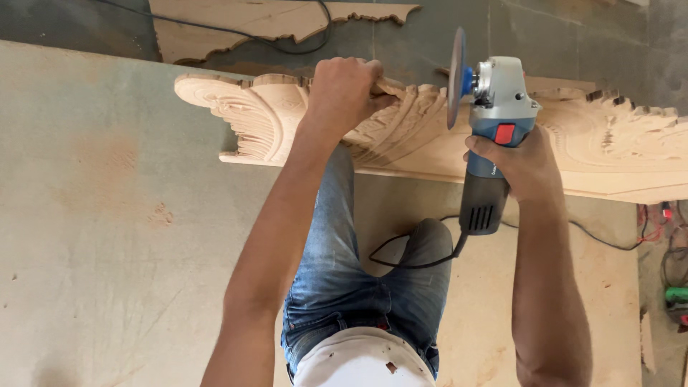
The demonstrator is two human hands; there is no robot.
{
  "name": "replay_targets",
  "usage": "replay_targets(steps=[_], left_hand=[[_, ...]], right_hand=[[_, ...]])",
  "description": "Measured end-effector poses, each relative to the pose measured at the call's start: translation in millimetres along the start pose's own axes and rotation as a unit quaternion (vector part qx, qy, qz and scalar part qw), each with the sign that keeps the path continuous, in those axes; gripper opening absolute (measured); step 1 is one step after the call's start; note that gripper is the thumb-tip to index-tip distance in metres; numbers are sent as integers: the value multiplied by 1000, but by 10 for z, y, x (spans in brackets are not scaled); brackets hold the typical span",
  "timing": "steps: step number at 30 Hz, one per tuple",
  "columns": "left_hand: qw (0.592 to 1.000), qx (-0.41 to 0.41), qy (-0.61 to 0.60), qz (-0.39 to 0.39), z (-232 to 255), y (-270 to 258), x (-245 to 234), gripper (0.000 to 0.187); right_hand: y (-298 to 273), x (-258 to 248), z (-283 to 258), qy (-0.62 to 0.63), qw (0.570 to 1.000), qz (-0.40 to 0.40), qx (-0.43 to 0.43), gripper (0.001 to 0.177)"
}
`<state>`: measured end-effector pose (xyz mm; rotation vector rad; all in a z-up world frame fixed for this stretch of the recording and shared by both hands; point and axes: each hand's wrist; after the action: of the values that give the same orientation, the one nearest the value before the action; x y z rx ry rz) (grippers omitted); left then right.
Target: The person uses an angle grinder with a sanding disc to smooth and shape a carved wooden piece. They hold the wood with one hand and operate the tool with the other, moving along the carved details.
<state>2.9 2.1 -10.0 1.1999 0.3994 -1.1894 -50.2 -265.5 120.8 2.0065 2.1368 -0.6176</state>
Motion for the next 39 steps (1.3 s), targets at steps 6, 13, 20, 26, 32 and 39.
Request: replay_targets(steps=[6, 13, 20, 26, 32, 39], left_hand=[[1000, -5, -1, -11, 1, 7, 1, 49], [1000, -3, -6, -5, -10, 2, -8, 50], [1000, -7, 7, -23, 1, 4, -12, 50], [1000, -9, 14, -24, 14, 14, -6, 52], [999, -11, 21, -26, 25, 1, -30, 53], [1000, -3, 3, -8, 14, 9, -50, 51]], right_hand=[[-46, 97, -215, -208, 974, 4, -90, 41], [-37, 216, -277, -281, 950, 18, -137, 52], [19, 70, -240, -198, 978, -19, -66, 49], [133, -176, -128, 57, 995, -77, 10, 55], [262, -309, 0, 116, 988, -86, 52, 51], [284, -298, 101, 92, 991, -57, 78, 50]])
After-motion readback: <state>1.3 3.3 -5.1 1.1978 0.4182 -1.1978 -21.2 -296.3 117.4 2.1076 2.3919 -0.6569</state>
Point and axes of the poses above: each hand's wrist, its own y-axis towards the middle knuckle, its own x-axis out of the palm, z = x × y, and after that the axes turned 11 degrees about y, right-handed
